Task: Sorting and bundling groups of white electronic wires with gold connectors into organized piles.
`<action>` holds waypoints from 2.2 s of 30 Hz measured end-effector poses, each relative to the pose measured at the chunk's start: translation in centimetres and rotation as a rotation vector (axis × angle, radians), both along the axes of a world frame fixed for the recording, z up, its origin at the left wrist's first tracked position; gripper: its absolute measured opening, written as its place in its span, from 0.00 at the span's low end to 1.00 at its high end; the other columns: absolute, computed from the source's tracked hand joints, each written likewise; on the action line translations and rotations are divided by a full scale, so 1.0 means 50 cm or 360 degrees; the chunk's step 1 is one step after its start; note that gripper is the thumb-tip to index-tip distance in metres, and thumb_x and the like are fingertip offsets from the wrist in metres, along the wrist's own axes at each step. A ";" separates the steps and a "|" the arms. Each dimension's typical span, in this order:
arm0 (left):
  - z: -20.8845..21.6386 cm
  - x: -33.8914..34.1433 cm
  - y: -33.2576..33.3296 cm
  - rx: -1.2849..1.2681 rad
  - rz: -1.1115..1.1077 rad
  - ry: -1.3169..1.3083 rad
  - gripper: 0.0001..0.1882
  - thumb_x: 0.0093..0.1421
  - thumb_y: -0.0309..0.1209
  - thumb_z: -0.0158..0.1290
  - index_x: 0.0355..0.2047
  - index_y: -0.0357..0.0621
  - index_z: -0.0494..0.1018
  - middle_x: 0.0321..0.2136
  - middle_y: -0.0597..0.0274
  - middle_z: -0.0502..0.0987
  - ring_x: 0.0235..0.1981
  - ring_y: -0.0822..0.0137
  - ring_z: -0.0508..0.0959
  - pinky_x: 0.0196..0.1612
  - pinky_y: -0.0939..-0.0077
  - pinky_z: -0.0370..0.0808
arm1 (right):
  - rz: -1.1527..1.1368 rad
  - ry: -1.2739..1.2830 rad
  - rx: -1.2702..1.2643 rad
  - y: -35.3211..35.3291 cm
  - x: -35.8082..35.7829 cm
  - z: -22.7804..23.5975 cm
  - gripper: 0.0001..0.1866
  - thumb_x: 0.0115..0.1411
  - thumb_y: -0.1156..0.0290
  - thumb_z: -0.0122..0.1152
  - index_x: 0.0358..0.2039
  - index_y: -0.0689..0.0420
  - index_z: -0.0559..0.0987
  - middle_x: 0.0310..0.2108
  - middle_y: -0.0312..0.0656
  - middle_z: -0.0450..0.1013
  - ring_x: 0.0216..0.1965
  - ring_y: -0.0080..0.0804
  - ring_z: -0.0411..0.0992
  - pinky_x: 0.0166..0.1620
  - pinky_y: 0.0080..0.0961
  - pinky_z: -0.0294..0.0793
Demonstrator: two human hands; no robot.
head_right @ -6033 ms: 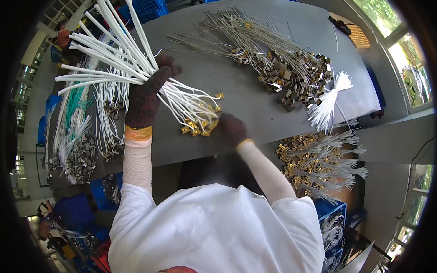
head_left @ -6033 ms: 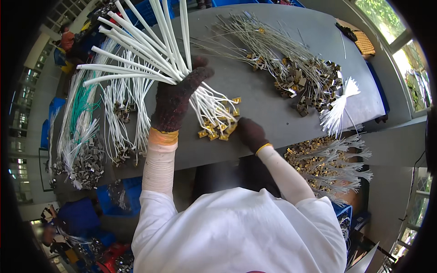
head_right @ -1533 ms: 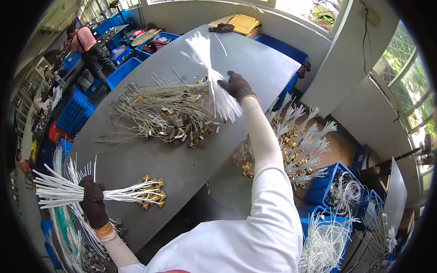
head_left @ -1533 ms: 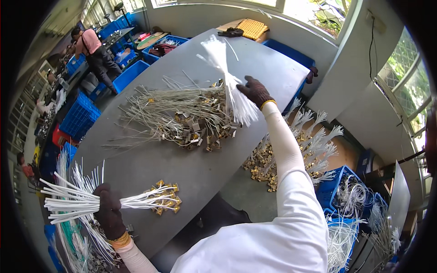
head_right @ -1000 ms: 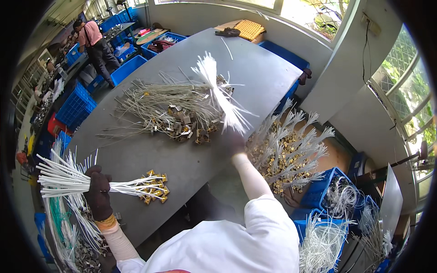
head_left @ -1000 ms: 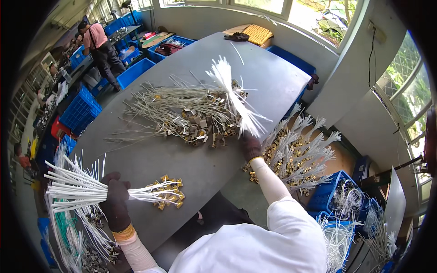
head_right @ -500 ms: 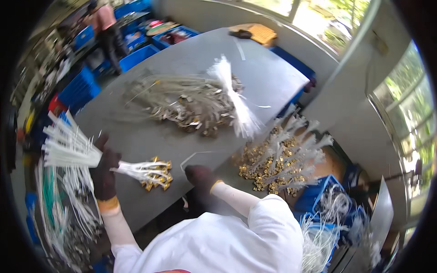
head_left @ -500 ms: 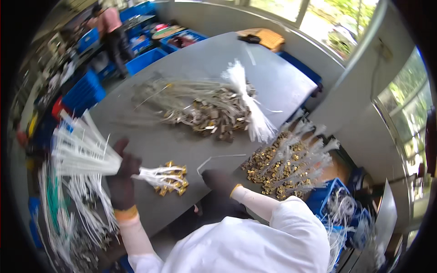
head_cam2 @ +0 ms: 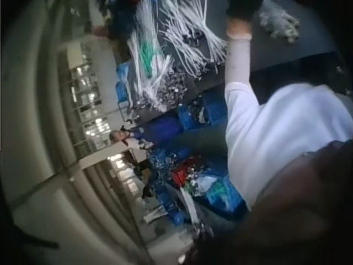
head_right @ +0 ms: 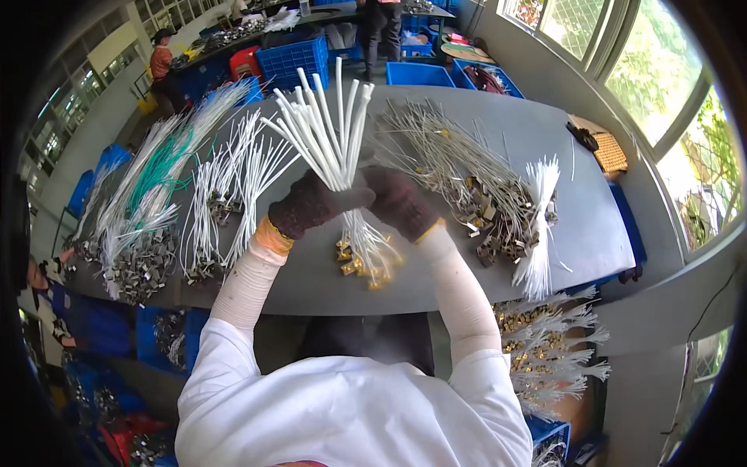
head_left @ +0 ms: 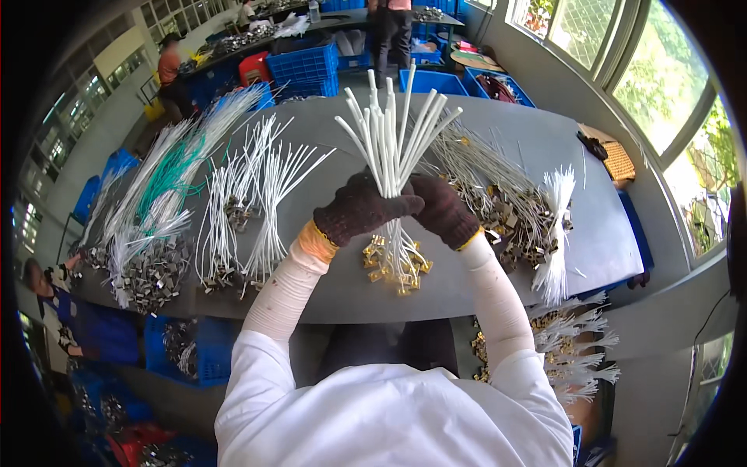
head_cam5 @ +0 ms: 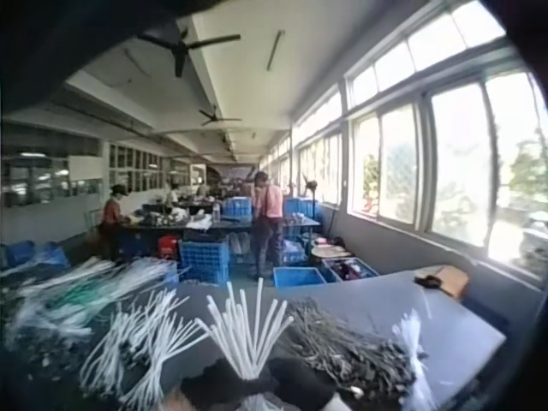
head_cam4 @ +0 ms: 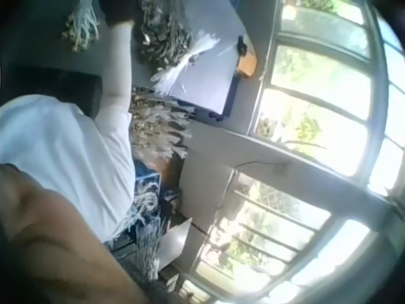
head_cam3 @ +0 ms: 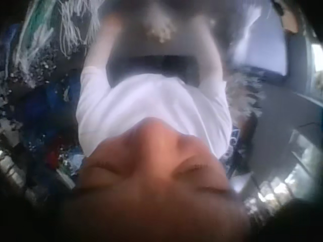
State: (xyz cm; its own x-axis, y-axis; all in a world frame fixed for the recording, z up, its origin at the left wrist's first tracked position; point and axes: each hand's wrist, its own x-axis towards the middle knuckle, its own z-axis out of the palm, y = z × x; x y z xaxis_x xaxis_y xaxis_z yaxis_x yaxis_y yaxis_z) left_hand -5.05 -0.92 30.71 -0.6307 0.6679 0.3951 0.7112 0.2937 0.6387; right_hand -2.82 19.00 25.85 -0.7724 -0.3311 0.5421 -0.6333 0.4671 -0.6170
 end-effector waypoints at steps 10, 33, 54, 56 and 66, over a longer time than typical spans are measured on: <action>-0.019 -0.046 0.004 -0.0277 0.0201 -0.0021 0.23 0.60 0.51 0.58 0.40 0.42 0.80 0.32 0.46 0.82 0.38 0.44 0.81 0.43 0.55 0.75 | -0.0517 -0.0153 -0.0112 0.059 0.113 -0.054 0.11 0.63 0.75 0.62 0.46 0.58 0.81 0.37 0.43 0.80 0.38 0.33 0.78 0.43 0.28 0.77; 0.014 -0.053 -0.044 -0.0528 -0.0409 -0.0285 0.24 0.64 0.52 0.53 0.39 0.42 0.79 0.28 0.53 0.80 0.29 0.59 0.80 0.35 0.64 0.76 | -0.0476 0.0200 0.0846 -0.169 0.127 -0.123 0.08 0.64 0.68 0.54 0.42 0.53 0.76 0.30 0.43 0.76 0.30 0.37 0.77 0.32 0.34 0.76; -0.031 0.008 -0.073 -0.0518 -0.0056 0.1111 0.14 0.62 0.42 0.60 0.36 0.43 0.79 0.32 0.55 0.81 0.35 0.51 0.81 0.38 0.58 0.78 | -0.0284 -0.0222 -0.0362 0.028 0.015 -0.016 0.06 0.62 0.73 0.63 0.38 0.59 0.83 0.30 0.41 0.79 0.33 0.25 0.77 0.37 0.27 0.77; -0.075 0.043 -0.088 -0.0216 0.0304 0.0608 0.09 0.61 0.36 0.60 0.35 0.44 0.79 0.33 0.56 0.82 0.34 0.53 0.82 0.37 0.60 0.79 | -0.0607 -0.0310 -0.0112 -0.005 0.016 0.022 0.08 0.61 0.70 0.64 0.38 0.60 0.83 0.30 0.46 0.80 0.33 0.33 0.79 0.37 0.31 0.77; -0.054 0.121 -0.058 0.0059 0.0174 0.1139 0.12 0.56 0.28 0.58 0.42 0.44 0.77 0.42 0.52 0.79 0.43 0.51 0.80 0.47 0.60 0.77 | -0.0690 -0.0233 0.0904 -0.051 -0.029 -0.061 0.12 0.57 0.72 0.56 0.41 0.61 0.76 0.37 0.52 0.74 0.42 0.53 0.73 0.45 0.42 0.74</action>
State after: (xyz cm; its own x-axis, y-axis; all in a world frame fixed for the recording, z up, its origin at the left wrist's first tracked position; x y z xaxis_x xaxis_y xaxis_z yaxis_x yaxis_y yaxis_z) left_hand 1.02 -3.84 28.00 -0.2714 0.5942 0.7572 0.9266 0.3742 0.0385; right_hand -4.27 16.45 22.78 -0.9494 -0.1782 0.2588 -0.2480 0.9307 -0.2690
